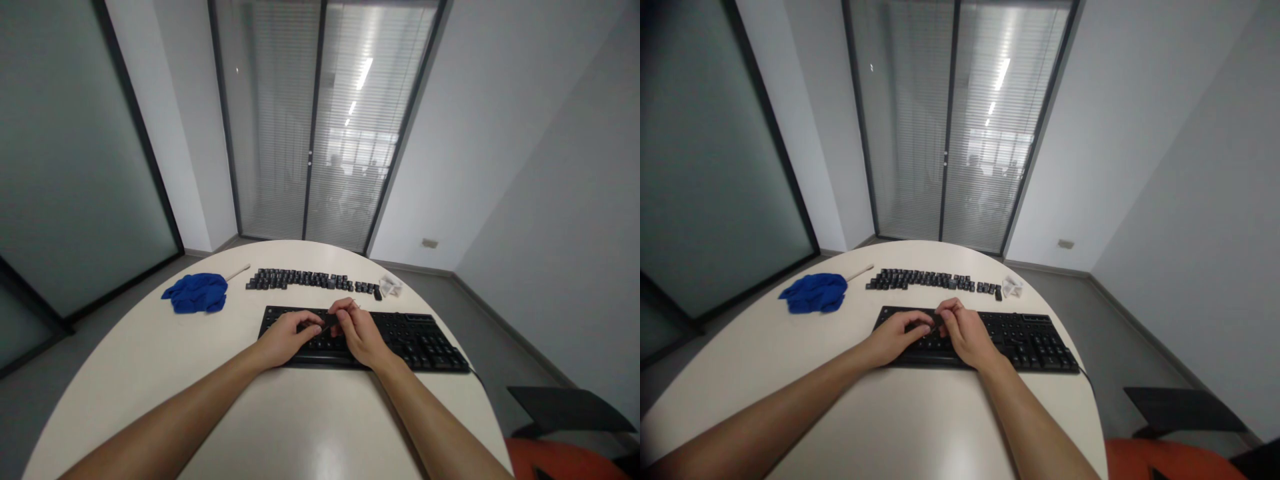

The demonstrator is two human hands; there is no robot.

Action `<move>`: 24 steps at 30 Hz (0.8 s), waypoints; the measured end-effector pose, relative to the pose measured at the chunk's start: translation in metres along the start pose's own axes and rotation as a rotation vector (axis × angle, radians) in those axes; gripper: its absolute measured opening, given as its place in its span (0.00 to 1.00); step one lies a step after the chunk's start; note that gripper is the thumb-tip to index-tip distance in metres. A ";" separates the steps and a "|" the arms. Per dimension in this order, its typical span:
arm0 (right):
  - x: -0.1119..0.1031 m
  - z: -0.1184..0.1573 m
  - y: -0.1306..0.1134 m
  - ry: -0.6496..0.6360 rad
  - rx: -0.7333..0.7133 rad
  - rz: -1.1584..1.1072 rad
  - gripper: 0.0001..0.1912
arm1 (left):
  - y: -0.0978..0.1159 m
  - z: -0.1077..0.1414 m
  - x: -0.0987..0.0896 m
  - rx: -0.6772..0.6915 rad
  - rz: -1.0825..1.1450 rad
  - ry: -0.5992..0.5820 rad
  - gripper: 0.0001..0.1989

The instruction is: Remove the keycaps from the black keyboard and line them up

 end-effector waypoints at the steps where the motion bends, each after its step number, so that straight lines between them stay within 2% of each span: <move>1: 0.001 0.000 0.000 -0.008 -0.003 0.002 0.16 | 0.001 0.000 0.000 0.003 -0.006 -0.002 0.11; 14: 0.003 -0.001 -0.002 0.003 0.011 -0.103 0.18 | 0.004 0.003 0.005 -0.045 -0.064 0.073 0.12; 17: 0.004 -0.001 -0.003 0.001 0.009 -0.094 0.19 | 0.004 0.003 0.006 -0.029 -0.048 0.060 0.11; 24: 0.000 -0.002 -0.004 0.008 0.014 -0.064 0.19 | -0.003 0.001 0.001 -0.011 0.021 0.140 0.11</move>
Point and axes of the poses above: each hand's wrist, its own z-axis away from the middle knuckle, its own x-axis out of the palm, y = z × x, the point moved 4 cm from there along -z, towards the middle knuckle, and after that the axes turned 6 degrees about -y, right-handed, at the moved point
